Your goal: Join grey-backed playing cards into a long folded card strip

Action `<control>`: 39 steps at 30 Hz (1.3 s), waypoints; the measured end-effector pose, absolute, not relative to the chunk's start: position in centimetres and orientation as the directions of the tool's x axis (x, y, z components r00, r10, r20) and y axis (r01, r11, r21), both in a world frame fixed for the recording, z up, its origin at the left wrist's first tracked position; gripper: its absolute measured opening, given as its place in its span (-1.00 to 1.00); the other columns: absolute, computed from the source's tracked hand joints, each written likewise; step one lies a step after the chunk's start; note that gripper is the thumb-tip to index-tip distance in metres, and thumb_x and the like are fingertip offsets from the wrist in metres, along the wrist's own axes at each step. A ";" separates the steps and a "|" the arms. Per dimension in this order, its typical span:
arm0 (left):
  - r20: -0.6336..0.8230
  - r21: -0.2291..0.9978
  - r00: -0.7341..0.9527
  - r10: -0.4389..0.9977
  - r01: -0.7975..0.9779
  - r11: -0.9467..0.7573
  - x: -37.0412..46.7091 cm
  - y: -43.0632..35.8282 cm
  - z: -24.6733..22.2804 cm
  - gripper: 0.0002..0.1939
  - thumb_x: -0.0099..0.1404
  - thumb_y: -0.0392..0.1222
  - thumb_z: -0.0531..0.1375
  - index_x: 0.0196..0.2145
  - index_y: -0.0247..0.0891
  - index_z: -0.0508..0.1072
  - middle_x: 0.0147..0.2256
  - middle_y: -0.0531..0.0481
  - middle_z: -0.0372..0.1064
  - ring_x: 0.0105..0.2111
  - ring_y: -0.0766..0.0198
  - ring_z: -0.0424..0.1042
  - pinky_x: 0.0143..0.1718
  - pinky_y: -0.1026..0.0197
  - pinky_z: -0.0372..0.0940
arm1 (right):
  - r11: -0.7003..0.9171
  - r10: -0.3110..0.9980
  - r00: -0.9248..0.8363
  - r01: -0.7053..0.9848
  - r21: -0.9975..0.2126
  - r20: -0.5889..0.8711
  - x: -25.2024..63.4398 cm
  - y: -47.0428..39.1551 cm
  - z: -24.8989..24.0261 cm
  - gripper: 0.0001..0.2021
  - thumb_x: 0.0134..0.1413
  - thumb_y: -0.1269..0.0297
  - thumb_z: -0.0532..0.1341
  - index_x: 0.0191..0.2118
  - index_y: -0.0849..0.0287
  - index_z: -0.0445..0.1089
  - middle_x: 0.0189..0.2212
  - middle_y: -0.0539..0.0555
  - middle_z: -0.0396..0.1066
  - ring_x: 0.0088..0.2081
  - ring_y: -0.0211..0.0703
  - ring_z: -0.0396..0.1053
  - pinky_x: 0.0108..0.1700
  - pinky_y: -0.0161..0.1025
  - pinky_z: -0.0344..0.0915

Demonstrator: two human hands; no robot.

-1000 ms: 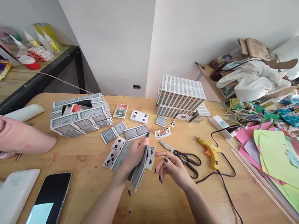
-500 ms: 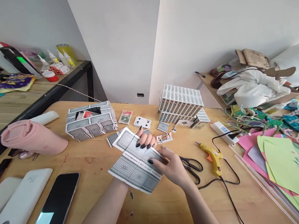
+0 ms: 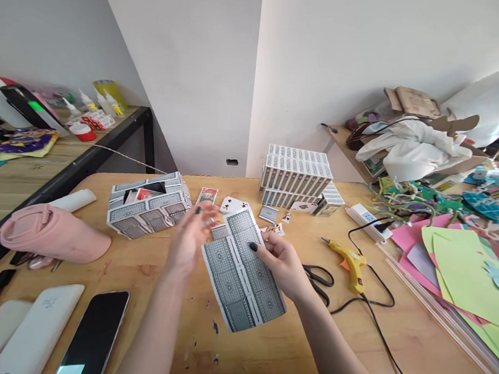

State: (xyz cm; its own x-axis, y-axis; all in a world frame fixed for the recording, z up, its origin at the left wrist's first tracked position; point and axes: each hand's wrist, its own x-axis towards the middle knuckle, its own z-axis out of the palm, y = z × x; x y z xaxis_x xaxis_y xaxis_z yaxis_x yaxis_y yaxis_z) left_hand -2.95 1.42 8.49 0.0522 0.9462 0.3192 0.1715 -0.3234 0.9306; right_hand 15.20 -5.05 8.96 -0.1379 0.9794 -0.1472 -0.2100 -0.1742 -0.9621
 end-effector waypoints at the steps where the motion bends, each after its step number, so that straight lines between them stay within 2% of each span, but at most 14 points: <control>1: 0.364 0.919 -0.021 0.931 0.173 -0.355 -3.7 1.1 9.4 -0.69 0.35 -0.12 -0.05 -0.06 -0.20 0.36 -0.09 -0.11 0.39 -0.12 0.19 0.41 -0.15 0.09 0.37 | -0.146 0.984 -0.138 -0.225 -0.963 -0.117 15.2 -5.0 9.2 -0.75 0.00 0.09 0.21 -0.27 0.15 0.30 -0.50 -0.04 0.35 -0.50 -0.28 0.25 -0.45 -0.35 0.17; 2: 0.422 0.888 -0.050 0.905 0.223 -0.402 -4.2 0.6 10.3 -0.73 0.33 -0.15 -0.01 -0.09 -0.17 0.39 -0.05 -0.08 0.38 -0.06 0.18 0.37 -0.08 0.07 0.34 | -0.122 0.986 -0.141 -0.237 -0.964 -0.090 15.2 -4.9 9.4 -0.75 0.01 0.12 0.20 -0.22 0.14 0.30 -0.46 -0.02 0.38 -0.45 -0.25 0.29 -0.39 -0.33 0.21; 4: 0.527 0.757 0.112 0.842 0.388 -0.526 -4.0 -0.7 12.0 -0.78 0.28 -0.23 0.08 -0.16 -0.13 0.45 -0.06 0.00 0.39 0.01 0.17 0.32 0.02 0.03 0.28 | -0.100 0.987 -0.149 -0.260 -0.960 -0.063 14.9 -4.7 9.8 -0.75 0.01 0.17 0.21 -0.18 0.14 0.31 -0.39 0.02 0.42 -0.37 -0.20 0.35 -0.29 -0.29 0.25; 7: 0.612 0.430 0.404 0.680 0.551 -0.715 -2.1 -2.4 13.2 -0.70 0.24 -0.31 0.11 -0.07 -0.13 0.42 -0.07 0.05 0.42 0.07 0.16 0.27 0.10 -0.04 0.20 | -0.091 0.990 -0.125 -0.276 -0.957 -0.058 14.3 -4.4 10.1 -0.80 -0.02 0.23 0.22 -0.23 0.15 0.37 -0.37 0.03 0.46 -0.34 -0.16 0.38 -0.24 -0.25 0.27; 9: 0.627 0.333 0.432 0.648 0.604 -0.724 -0.9 -2.7 12.8 -0.66 0.26 -0.34 0.08 -0.01 -0.19 0.38 -0.01 0.00 0.38 0.10 0.14 0.23 0.11 -0.05 0.21 | -0.081 0.995 -0.079 -0.263 -0.961 -0.062 14.0 -4.3 10.2 -0.82 -0.05 0.25 0.22 -0.27 0.15 0.40 -0.38 0.03 0.47 -0.33 -0.13 0.40 -0.22 -0.22 0.28; 11: 0.639 0.308 0.400 0.657 0.649 -0.695 -0.3 -2.7 12.1 -0.63 0.27 -0.32 0.07 0.04 -0.21 0.33 0.05 -0.04 0.33 0.09 0.14 0.25 0.09 -0.02 0.24 | -0.066 0.998 -0.024 -0.240 -0.968 -0.062 13.9 -4.2 10.2 -0.83 -0.08 0.25 0.22 -0.30 0.15 0.43 -0.39 0.03 0.48 -0.32 -0.11 0.40 -0.20 -0.20 0.29; 15: 0.576 0.308 0.453 0.680 0.651 -0.694 -0.5 -2.5 11.4 -0.60 0.30 -0.29 0.04 0.09 -0.18 0.27 0.06 -0.05 0.31 0.08 0.14 0.26 0.13 -0.07 0.17 | -0.012 0.997 0.067 -0.200 -0.980 -0.026 14.2 -4.3 10.0 -0.86 -0.10 0.28 0.22 -0.35 0.13 0.47 -0.40 0.02 0.49 -0.30 -0.09 0.39 -0.17 -0.18 0.27; 17: 0.540 0.350 0.466 0.701 0.633 -0.690 -0.5 -2.6 11.5 -0.60 0.31 -0.29 0.02 0.10 -0.15 0.26 0.07 -0.05 0.30 0.09 0.14 0.25 0.12 -0.08 0.17 | 0.008 0.995 0.095 -0.167 -0.986 -0.008 14.3 -4.4 9.8 -0.86 -0.10 0.29 0.21 -0.35 0.13 0.49 -0.41 0.01 0.49 -0.29 -0.09 0.37 -0.17 -0.18 0.27; 20: 0.523 0.453 0.406 0.750 0.612 -0.648 -0.3 -2.9 11.7 -0.63 0.30 -0.27 0.02 0.06 -0.13 0.32 0.03 -0.09 0.32 0.02 0.15 0.32 -0.02 0.05 0.32 | 0.024 0.994 0.110 -0.114 -0.993 0.012 14.4 -4.4 9.6 -0.83 -0.08 0.28 0.20 -0.34 0.12 0.50 -0.42 0.02 0.49 -0.29 -0.07 0.37 -0.18 -0.17 0.28; 23: 0.514 0.535 0.343 0.786 0.589 -0.606 0.0 -3.1 11.8 -0.69 0.29 -0.27 0.04 -0.04 -0.14 0.41 -0.11 -0.09 0.40 -0.09 0.19 0.40 -0.12 0.16 0.36 | 0.046 0.991 0.129 -0.080 -0.996 0.035 14.2 -4.6 9.4 -0.83 -0.07 0.28 0.19 -0.34 0.11 0.50 -0.40 0.02 0.49 -0.28 -0.07 0.37 -0.18 -0.16 0.28; 29: 0.496 0.634 0.249 0.832 0.550 -0.543 0.3 -3.5 12.3 -0.77 0.26 -0.22 0.09 -0.18 -0.15 0.50 -0.25 -0.03 0.50 -0.24 0.20 0.48 -0.20 0.17 0.39 | 0.103 0.975 0.200 -0.004 -0.995 0.100 14.1 -5.1 9.6 -0.86 -0.04 0.31 0.18 -0.35 0.13 0.48 -0.41 0.04 0.46 -0.33 -0.13 0.35 -0.22 -0.19 0.28; 33: 0.379 0.731 0.180 0.908 0.544 -0.413 0.3 -3.7 12.4 -0.83 0.20 -0.19 0.15 -0.25 -0.15 0.49 -0.33 0.04 0.53 -0.37 0.23 0.50 -0.35 0.23 0.40 | 0.110 0.957 0.274 -0.027 -0.994 0.098 14.1 -5.3 9.7 -0.96 -0.10 0.33 0.23 -0.46 0.16 0.37 -0.50 0.02 0.37 -0.40 -0.19 0.31 -0.32 -0.25 0.27; 36: 0.325 0.728 0.189 0.927 0.576 -0.372 0.4 -3.7 12.4 -0.89 0.19 -0.18 0.15 -0.37 -0.16 0.48 -0.43 0.08 0.52 -0.47 0.26 0.48 -0.45 0.28 0.34 | 0.100 0.953 0.292 -0.065 -0.993 0.077 14.0 -5.3 9.4 -0.93 -0.11 0.35 0.24 -0.48 0.17 0.31 -0.53 0.00 0.33 -0.45 -0.23 0.28 -0.38 -0.29 0.26; 39: 0.360 0.686 0.211 0.909 0.600 -0.412 0.5 -3.7 12.6 -0.87 0.21 -0.20 0.11 -0.42 -0.17 0.46 -0.47 0.09 0.50 -0.51 0.30 0.45 -0.47 0.29 0.30 | 0.132 0.945 0.302 -0.010 -0.991 0.123 14.0 -5.3 9.3 -0.94 -0.07 0.36 0.21 -0.45 0.17 0.29 -0.51 0.01 0.32 -0.45 -0.24 0.27 -0.38 -0.29 0.28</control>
State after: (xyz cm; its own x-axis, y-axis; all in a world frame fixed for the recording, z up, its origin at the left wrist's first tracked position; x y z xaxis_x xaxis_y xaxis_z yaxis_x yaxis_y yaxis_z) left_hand 0.55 -3.68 12.55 0.2112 0.9086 0.3603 0.5999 -0.4115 0.6862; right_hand 14.00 -5.25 9.28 0.3021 0.9453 0.1229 -0.0102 0.1321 -0.9912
